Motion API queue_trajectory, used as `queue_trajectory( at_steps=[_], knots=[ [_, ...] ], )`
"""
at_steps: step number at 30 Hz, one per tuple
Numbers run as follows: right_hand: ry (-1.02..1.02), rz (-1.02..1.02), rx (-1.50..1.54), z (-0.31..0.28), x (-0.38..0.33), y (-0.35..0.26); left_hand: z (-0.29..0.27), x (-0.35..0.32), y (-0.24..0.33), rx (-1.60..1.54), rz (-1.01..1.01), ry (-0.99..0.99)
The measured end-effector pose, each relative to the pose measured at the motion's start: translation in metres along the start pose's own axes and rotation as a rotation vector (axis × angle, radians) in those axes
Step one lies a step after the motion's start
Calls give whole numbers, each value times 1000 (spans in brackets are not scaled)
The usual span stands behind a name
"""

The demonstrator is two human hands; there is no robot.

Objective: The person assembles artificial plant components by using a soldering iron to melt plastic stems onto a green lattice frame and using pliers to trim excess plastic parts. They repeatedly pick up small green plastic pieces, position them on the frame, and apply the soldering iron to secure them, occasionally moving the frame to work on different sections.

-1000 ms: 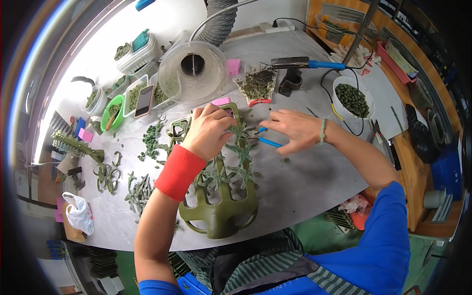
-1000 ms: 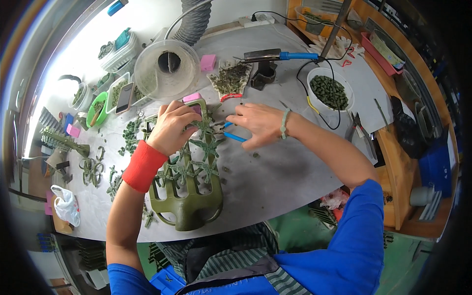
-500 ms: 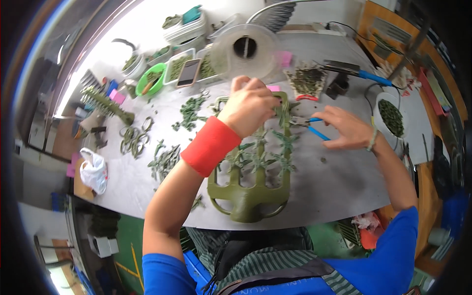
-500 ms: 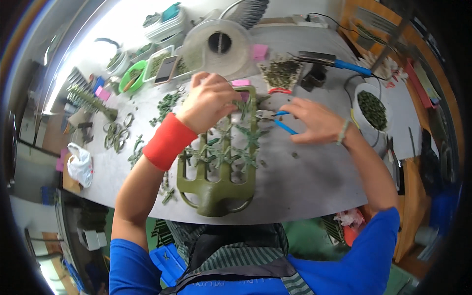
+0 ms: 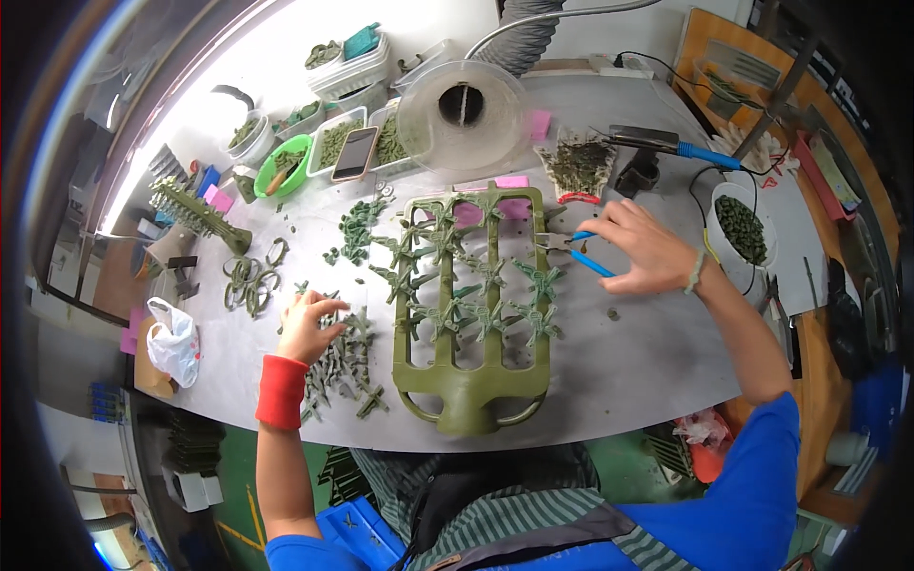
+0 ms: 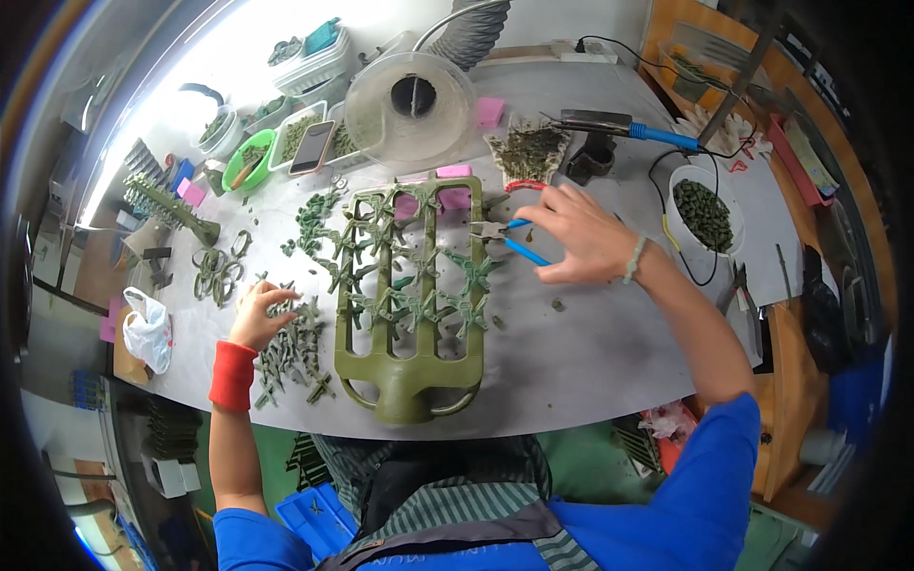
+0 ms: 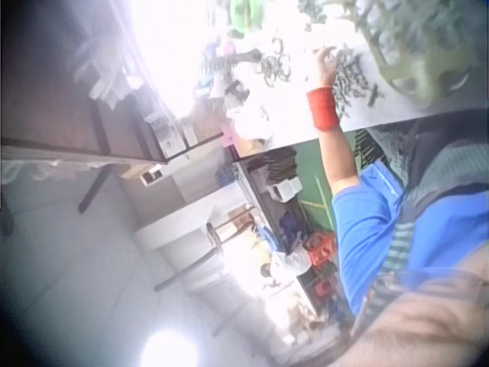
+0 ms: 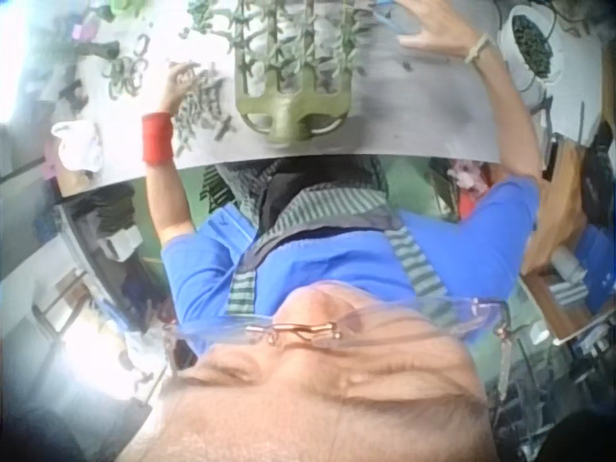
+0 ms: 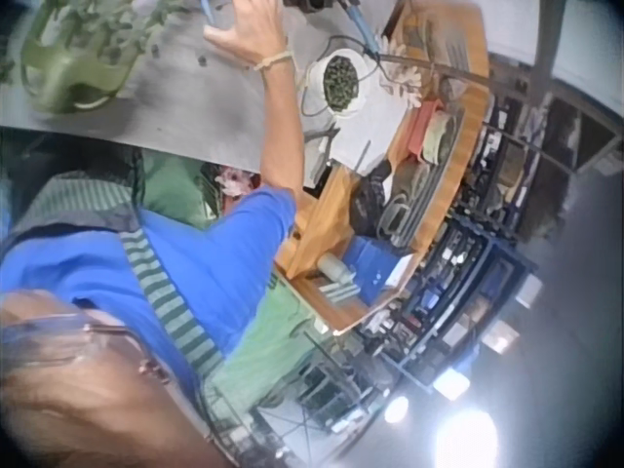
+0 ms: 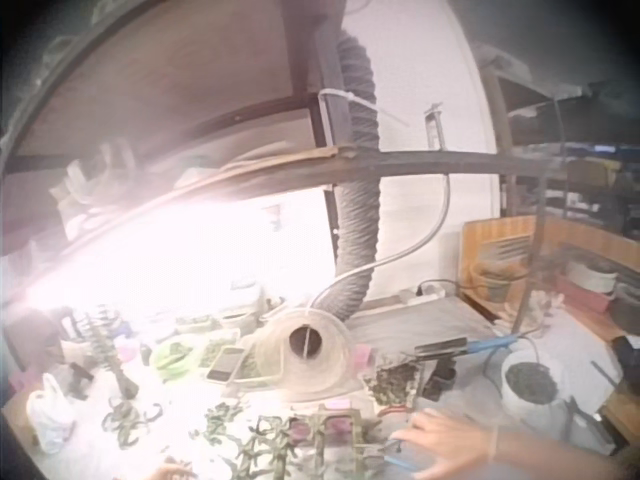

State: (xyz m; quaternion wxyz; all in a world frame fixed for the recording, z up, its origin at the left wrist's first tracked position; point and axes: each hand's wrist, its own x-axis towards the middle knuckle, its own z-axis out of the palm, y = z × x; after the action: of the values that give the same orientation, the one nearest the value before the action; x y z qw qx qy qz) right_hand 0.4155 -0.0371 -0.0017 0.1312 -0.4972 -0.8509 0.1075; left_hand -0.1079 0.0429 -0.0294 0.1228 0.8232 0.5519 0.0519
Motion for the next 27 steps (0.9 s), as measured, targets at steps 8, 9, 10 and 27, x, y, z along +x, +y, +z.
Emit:
queue_trajectory(
  at_steps=[8,9,10,27],
  knots=[
    [-16,-151,-43,8,46,2,-15,38,107,-267,414,255],
    [-47,-147,-36,8,51,2,-13,45,123,-247,486,255],
    [-36,-159,-38,8,55,2,-8,51,138,-207,501,260],
    [-289,-214,7,5,85,7,30,116,191,46,605,254]
  ],
)
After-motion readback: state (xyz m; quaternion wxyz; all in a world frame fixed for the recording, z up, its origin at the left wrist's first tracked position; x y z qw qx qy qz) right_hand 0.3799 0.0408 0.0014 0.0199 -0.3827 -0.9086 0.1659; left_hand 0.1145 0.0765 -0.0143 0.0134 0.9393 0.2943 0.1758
